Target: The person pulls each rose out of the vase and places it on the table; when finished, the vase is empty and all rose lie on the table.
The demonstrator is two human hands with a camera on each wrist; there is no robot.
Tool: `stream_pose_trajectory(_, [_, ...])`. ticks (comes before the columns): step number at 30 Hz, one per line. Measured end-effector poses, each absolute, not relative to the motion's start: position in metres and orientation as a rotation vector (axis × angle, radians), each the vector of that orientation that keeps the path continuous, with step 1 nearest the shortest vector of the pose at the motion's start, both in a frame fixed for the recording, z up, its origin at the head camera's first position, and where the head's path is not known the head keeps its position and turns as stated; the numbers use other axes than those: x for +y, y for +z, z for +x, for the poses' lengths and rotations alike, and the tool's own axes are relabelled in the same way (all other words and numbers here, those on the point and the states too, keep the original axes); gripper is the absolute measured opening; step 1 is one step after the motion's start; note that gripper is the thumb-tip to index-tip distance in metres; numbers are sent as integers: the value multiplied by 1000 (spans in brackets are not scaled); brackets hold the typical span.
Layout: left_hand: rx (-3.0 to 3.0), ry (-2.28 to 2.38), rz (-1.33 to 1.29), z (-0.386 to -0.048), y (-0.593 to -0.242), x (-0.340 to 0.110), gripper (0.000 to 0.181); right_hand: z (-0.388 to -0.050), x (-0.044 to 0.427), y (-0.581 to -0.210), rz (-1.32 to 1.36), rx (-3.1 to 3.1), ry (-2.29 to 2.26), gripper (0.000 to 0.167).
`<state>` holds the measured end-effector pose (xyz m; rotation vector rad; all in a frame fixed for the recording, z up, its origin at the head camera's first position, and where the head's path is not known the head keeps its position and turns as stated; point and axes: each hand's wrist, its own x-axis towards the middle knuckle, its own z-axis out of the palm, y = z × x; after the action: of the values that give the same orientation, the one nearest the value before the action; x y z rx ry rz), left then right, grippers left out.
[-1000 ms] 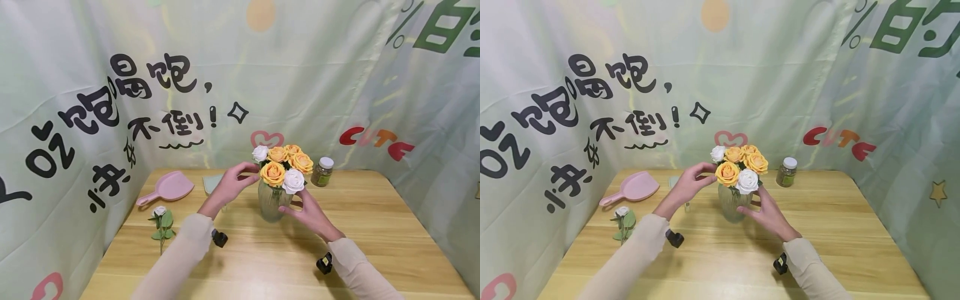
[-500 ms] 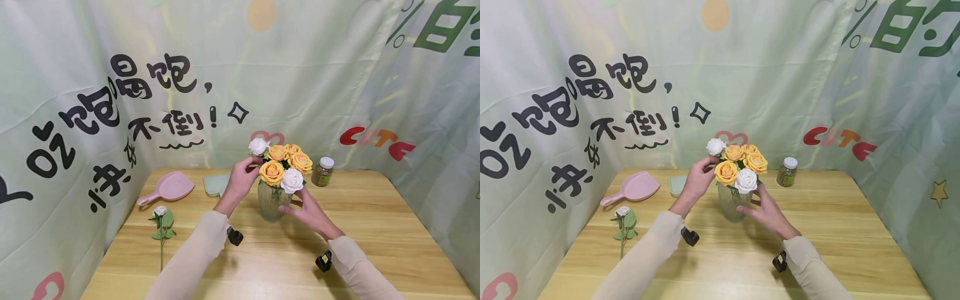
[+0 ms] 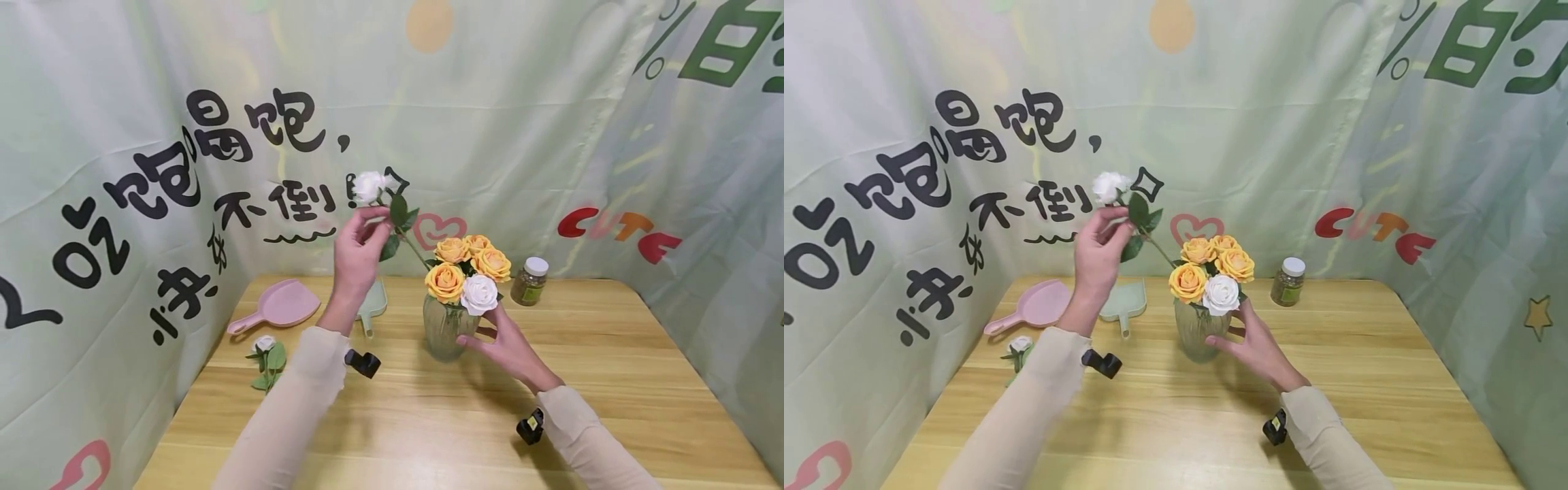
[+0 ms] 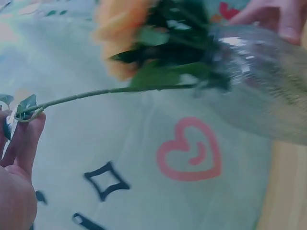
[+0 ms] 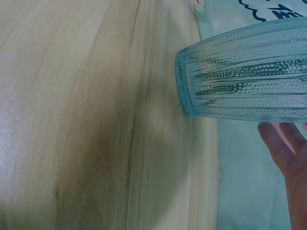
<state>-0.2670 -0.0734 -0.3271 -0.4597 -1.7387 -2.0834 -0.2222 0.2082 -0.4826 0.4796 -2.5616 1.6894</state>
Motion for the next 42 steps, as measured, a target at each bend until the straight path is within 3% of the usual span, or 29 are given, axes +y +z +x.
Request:
stream_pose_trajectory(6, [-1597,-2051,-375,-262,-306,-118,16,-222,208,-482,476,-2560,1681,107])
stream_pose_trajectory(11, [-1738,-1959,-278,-255,-315,-160,15,-222,208,-482,475,-2563,1675,107])
stream_pose_trajectory(14, [-1962,-1951,-218,-247,-331,-184,14,-222,208,-482,475,-2564,1676,107])
stream_pose_trajectory(21, [-2444,-1909,-143,-228,-387,-222,30,-221,209,-481,467,-2564,1680,108])
stream_pose_trajectory(32, [-2819,-1652,-21,-209,-485,-241,17,-222,209,-481,465,-2568,1691,107])
stream_pose_trajectory(42, [-2795,-1811,135,-201,-508,-239,18,-221,209,-481,470,-2567,1697,107])
